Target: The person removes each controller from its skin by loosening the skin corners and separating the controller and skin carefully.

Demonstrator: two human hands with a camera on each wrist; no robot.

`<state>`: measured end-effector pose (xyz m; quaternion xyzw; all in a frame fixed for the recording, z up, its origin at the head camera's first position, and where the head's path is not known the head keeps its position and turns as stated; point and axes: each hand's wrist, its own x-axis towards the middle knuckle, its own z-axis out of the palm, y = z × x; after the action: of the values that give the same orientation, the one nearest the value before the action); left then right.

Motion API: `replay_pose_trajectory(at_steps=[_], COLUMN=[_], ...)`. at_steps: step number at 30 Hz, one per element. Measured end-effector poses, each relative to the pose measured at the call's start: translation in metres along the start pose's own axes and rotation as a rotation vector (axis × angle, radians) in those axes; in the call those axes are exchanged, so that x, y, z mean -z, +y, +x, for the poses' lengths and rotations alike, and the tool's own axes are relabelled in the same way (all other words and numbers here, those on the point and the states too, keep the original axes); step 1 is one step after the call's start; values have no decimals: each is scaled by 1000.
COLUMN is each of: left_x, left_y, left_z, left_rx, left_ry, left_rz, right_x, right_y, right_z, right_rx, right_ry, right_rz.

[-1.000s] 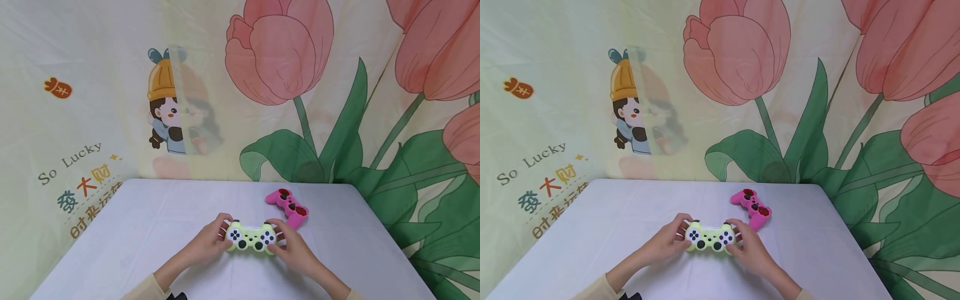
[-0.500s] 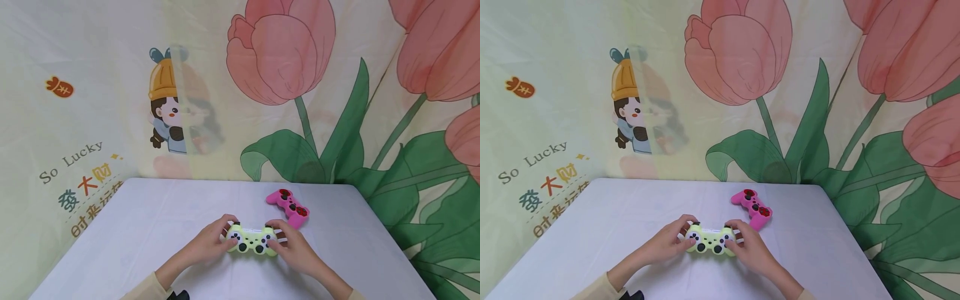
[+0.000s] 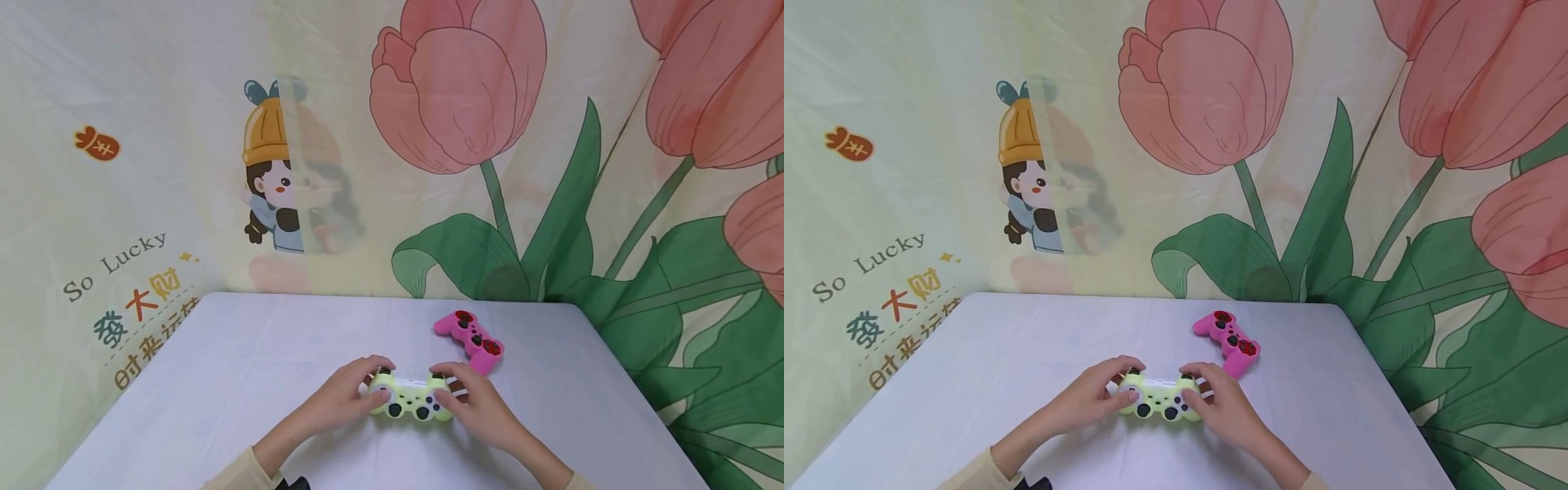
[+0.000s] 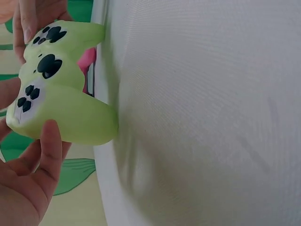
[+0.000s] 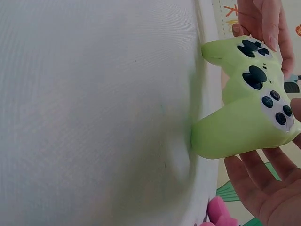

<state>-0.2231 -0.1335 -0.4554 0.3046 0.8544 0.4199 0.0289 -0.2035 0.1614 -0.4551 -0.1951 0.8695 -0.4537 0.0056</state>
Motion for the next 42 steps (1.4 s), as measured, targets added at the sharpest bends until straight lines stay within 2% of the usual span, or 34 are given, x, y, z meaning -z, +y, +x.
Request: replay_pose_trajectory(at_steps=[5, 13, 21, 26, 34, 39, 42], left_x=[-1, 1, 3, 5, 8, 9, 10], left_y=[1, 4, 1, 0, 0, 1, 2], left_z=[2, 0, -2, -4, -5, -5, -5], left_rx=[-45, -81, -79, -87, -106, -103, -105], left_ry=[-19, -15, -36, -58, -121, -128, -133], left_rz=[-23, -2, 31, 36, 43, 78, 97], right_x=[1, 5, 9, 11, 15, 16, 18], right_y=[0, 2, 3, 0, 2, 4, 3], right_z=[-2, -6, 0, 5, 11, 12, 11], right_rx=[18, 69, 163, 213, 205, 197, 200], right_ry=[-18, -59, -160, -253, -391, -442, -444], right_rz=[28, 46, 49, 33, 22, 36, 19])
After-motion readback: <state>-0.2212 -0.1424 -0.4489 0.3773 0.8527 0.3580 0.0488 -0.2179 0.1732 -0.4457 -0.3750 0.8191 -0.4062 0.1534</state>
